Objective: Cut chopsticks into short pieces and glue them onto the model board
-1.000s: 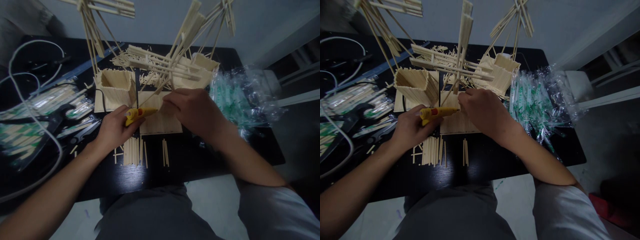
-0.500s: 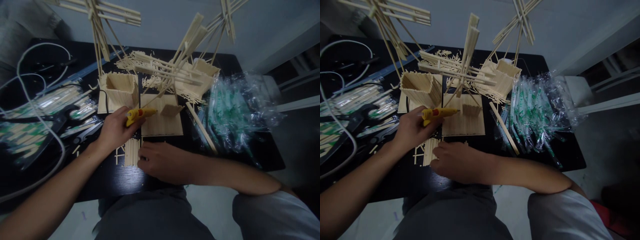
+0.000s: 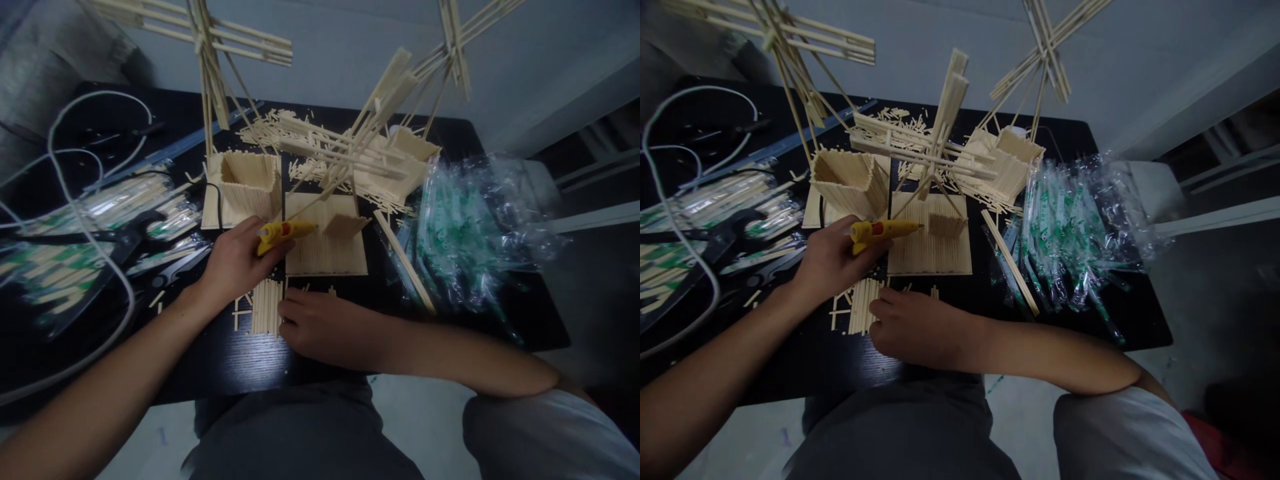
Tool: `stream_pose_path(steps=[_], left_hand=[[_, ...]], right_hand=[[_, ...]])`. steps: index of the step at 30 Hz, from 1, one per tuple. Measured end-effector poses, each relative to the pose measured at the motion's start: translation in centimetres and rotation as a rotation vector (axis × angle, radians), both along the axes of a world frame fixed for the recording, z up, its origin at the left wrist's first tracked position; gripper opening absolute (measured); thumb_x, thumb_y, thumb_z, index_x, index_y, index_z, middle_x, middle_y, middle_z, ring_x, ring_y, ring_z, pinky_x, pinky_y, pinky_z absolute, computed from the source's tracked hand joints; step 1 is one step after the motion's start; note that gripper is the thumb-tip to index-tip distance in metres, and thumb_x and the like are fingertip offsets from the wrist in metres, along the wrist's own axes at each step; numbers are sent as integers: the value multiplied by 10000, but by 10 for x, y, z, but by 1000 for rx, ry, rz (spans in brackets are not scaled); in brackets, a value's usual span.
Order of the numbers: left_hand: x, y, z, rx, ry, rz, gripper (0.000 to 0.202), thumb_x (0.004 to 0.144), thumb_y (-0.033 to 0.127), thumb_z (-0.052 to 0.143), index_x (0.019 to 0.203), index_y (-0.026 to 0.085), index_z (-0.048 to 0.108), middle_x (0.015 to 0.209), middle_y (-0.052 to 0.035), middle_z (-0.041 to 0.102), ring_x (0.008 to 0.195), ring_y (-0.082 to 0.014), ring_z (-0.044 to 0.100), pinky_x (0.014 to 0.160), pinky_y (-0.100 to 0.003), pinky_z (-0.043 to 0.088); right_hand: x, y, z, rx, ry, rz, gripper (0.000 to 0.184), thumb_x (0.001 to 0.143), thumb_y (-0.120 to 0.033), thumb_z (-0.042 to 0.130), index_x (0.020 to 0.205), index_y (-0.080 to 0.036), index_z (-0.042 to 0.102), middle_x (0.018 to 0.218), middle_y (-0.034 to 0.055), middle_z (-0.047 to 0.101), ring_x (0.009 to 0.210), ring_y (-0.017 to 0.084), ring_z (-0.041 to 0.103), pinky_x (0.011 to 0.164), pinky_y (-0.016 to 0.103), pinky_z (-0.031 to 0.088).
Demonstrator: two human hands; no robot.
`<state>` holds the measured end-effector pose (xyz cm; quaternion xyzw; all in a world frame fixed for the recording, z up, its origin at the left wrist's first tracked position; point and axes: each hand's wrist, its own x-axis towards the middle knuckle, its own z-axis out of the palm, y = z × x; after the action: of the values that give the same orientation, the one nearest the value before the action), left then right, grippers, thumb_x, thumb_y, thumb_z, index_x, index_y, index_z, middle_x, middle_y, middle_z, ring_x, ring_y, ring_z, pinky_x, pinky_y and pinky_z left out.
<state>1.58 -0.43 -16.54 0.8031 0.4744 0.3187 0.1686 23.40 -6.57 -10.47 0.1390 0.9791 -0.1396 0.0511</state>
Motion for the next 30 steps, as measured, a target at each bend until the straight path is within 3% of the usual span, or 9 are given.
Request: stream_pose_path(steps=[3, 9, 13, 17, 21, 25, 27, 30], left_hand=[[0, 0, 0, 7, -2, 0, 293, 1071, 434, 713, 855, 244, 660, 805, -16, 621, 727, -194, 659, 631, -330, 466], [0, 0, -1, 25, -20, -3, 285, 1074, 406, 707, 850, 248, 629, 819, -16, 621, 740, -195, 665, 645, -330, 478], [1, 0, 2, 23, -20, -19, 277, 1079, 398, 700, 857, 250, 625, 818, -16, 619, 739, -198, 663, 649, -333, 481], [1, 0, 0, 43, -27, -22, 262, 1074, 386, 701, 866, 240, 639, 824, -18, 631, 729, -192, 656, 637, -328, 465], [1, 0, -2, 89, -37, -29, 259, 1078, 370, 675, 865, 224, 643, 814, -17, 617, 709, -182, 634, 625, -313, 439], [0, 0, -1, 37, 8, -23, 264, 1081, 397, 687, 885, 222, 666, 827, -15, 630, 719, -181, 643, 654, -306, 467], [0, 0, 0, 35, 8, -25, 263, 1082, 402, 688, 887, 227, 668, 822, -13, 623, 714, -184, 646, 650, -311, 468], [0, 0, 0, 38, -2, -16, 244, 1080, 405, 695, 904, 237, 668, 823, -14, 625, 721, -193, 659, 645, -321, 466]], right_hand=[[1, -3, -4, 92, 55, -15, 294, 1139, -66, 578, 923, -152, 757, 956, 118, 715, 1020, 276, 670, 829, 380, 542], [0, -4, -2, 135, 34, -30, 317, 1158, -74, 483, 971, -146, 729, 961, 112, 714, 990, 272, 667, 833, 383, 540], [0, 1, 8, 125, 2, -39, 323, 1179, -92, 439, 1023, -141, 717, 963, 112, 718, 965, 270, 655, 868, 391, 548], [9, 14, 24, 154, 108, -34, 430, 1148, 21, 329, 1113, -122, 733, 1012, 109, 753, 943, 242, 660, 931, 391, 569], [33, 38, 32, 59, 514, -321, 306, 1215, -116, 441, 1319, -168, 724, 1279, 123, 804, 1193, 211, 738, 1030, 363, 608], [54, 64, 30, 138, 693, -680, 106, 1140, -236, 691, 1172, -233, 792, 1125, 53, 864, 992, 221, 804, 937, 363, 635], [59, 73, 27, 170, 708, -747, 69, 1095, -232, 750, 1111, -246, 815, 1070, 39, 878, 934, 228, 812, 903, 367, 639], [59, 77, 21, 225, 680, -743, 79, 1079, -224, 761, 1064, -251, 834, 1048, 34, 887, 941, 240, 823, 908, 375, 634]])
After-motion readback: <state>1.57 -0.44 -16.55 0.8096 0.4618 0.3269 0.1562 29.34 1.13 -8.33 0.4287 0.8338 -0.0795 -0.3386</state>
